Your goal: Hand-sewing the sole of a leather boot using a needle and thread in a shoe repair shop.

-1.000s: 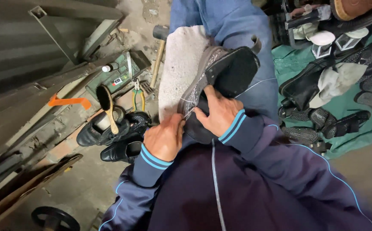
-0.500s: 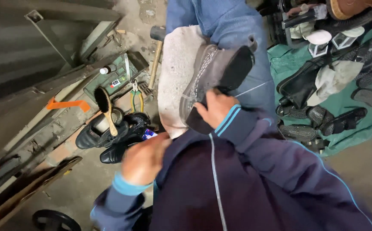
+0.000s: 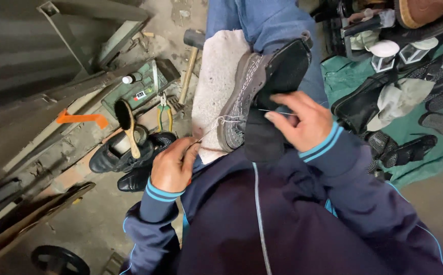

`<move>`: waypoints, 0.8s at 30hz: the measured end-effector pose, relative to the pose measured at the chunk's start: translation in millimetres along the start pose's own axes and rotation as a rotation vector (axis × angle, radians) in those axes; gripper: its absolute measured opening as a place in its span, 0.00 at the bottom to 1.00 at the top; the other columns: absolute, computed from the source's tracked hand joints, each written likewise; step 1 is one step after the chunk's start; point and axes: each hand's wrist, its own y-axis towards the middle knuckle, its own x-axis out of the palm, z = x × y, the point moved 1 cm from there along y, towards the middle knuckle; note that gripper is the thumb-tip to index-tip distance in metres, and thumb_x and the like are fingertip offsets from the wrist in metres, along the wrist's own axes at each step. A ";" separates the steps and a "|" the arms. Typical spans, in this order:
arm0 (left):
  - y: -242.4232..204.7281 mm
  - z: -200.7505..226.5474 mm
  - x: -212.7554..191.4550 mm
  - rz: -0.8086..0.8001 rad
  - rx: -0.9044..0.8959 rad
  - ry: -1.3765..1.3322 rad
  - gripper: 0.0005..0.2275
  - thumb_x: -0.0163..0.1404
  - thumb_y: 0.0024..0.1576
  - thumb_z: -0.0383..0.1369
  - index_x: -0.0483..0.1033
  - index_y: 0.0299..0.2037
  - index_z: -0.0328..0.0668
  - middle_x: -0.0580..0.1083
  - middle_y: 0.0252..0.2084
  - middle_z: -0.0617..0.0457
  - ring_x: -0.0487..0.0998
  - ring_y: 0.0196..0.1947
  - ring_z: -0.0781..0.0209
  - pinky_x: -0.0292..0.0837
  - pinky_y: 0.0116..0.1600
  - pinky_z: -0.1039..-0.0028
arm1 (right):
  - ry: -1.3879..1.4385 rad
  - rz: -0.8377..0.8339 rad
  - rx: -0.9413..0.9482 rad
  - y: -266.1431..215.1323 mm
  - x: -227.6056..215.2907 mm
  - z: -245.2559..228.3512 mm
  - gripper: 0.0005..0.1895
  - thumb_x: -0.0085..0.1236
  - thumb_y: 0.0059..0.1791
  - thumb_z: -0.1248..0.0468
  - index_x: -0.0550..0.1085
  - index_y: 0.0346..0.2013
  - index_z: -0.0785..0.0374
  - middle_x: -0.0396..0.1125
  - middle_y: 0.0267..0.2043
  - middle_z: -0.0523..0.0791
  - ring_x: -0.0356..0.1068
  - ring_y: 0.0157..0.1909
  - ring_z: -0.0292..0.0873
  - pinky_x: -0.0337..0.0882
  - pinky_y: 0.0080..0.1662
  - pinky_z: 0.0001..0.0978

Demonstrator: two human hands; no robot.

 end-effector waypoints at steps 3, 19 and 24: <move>3.7 -1.7 1.5 -0.008 0.021 -0.074 0.11 0.47 0.67 0.37 0.80 0.48 0.42 0.81 0.31 0.43 0.82 0.33 0.33 0.79 0.32 0.48 | -0.264 -0.081 -0.015 -4.9 -18.8 23.9 0.03 0.65 0.54 0.57 0.82 0.38 0.50 0.73 0.33 0.39 0.75 0.31 0.45 0.74 0.36 0.35; 12.8 0.5 2.5 -0.099 0.050 -0.252 0.08 0.46 0.65 0.31 0.79 0.38 0.41 0.74 0.15 0.49 0.78 0.16 0.47 0.75 0.22 0.57 | -0.232 -0.029 -0.254 11.8 35.8 -51.2 0.07 0.65 0.50 0.59 0.80 0.43 0.52 0.67 0.30 0.38 0.73 0.34 0.43 0.74 0.37 0.32; 14.5 3.5 -0.6 -0.083 0.073 -0.300 0.09 0.46 0.65 0.30 0.77 0.35 0.38 0.73 0.14 0.46 0.76 0.14 0.45 0.72 0.20 0.59 | -0.257 -0.114 -0.289 12.2 52.9 -50.0 0.04 0.58 0.53 0.61 0.79 0.37 0.54 0.64 0.29 0.37 0.72 0.31 0.44 0.74 0.33 0.33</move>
